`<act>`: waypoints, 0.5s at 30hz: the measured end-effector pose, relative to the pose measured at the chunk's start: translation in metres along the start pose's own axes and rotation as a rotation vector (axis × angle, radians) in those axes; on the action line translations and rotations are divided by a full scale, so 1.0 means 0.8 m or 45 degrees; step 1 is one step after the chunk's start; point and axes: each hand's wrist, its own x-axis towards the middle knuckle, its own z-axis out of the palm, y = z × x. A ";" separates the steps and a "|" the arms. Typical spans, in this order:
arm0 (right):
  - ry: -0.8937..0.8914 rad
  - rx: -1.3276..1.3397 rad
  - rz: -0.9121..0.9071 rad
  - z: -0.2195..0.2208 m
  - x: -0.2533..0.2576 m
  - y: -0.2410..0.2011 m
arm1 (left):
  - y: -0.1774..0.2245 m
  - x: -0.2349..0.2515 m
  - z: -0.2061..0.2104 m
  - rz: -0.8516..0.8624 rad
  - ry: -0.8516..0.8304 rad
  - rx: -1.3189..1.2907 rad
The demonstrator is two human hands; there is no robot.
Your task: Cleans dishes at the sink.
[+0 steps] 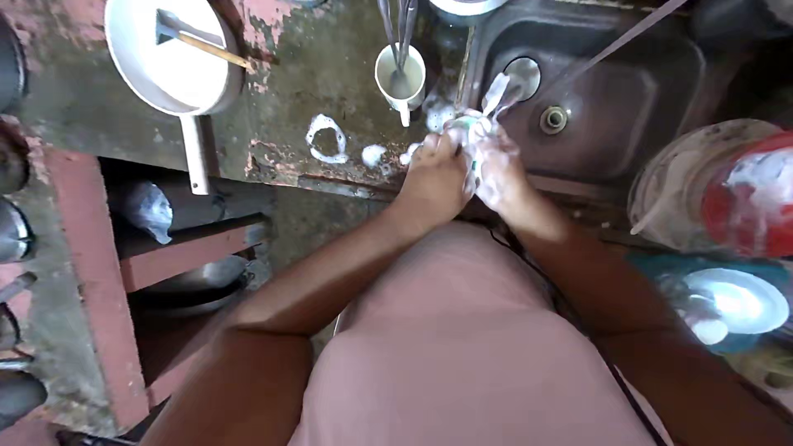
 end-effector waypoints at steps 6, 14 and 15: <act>-0.259 -0.910 -0.422 -0.018 0.012 -0.012 | -0.007 -0.004 0.004 -0.221 0.391 -0.838; -0.622 -1.614 -0.397 0.017 -0.020 -0.018 | -0.034 0.035 0.004 -0.558 0.627 -1.951; -0.649 -1.525 -0.349 0.009 -0.022 -0.020 | -0.043 0.034 0.000 -0.497 0.671 -1.995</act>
